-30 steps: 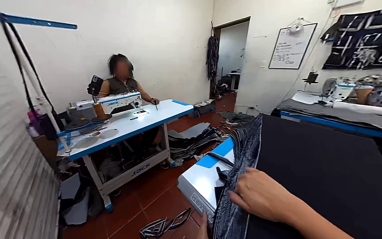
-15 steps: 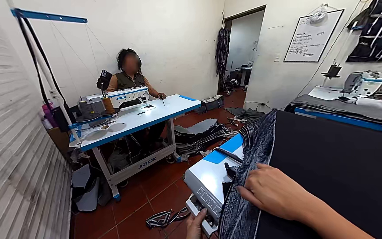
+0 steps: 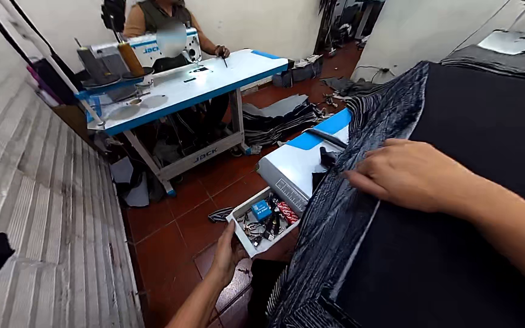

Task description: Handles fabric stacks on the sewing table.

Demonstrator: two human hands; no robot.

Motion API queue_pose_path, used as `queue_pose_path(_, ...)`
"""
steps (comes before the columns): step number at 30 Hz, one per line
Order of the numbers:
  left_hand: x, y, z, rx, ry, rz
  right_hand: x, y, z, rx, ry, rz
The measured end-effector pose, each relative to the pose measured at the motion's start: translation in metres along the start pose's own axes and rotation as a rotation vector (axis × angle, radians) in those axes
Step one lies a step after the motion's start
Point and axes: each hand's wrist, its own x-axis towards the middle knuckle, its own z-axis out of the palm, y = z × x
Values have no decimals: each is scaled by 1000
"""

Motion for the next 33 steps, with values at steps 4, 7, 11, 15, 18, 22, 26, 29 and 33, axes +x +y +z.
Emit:
queue_pose_path(4,9,14,-32,545,150,412,-1,0,1,2,28,-29)
queue_pose_path(7,14,38,-37,1026,138,797,-1,1,1,-12,31,-35)
queue_pose_path(11,23,65,-18,1426,-110,878,0,1,2,-37,22,-32)
queue_pose_path(15,24,86,17,1736,-199,495,-1,0,3,-36,48,-25)
queue_pose_path(18,24,86,29,1771,-187,354,-1,0,4,-33,71,-19)
queue_pose_path(22,26,84,19,1510,-146,389,-1,-2,3,-29,63,-15)
queue_pose_path(26,29,87,1,1130,-165,463,0,-2,3,-30,78,-18)
queue_pose_path(29,32,87,-7,896,-213,381,0,-1,3,-31,76,-24)
queue_pose_path(33,29,88,-3,726,-253,340,0,-1,4,-31,75,-18)
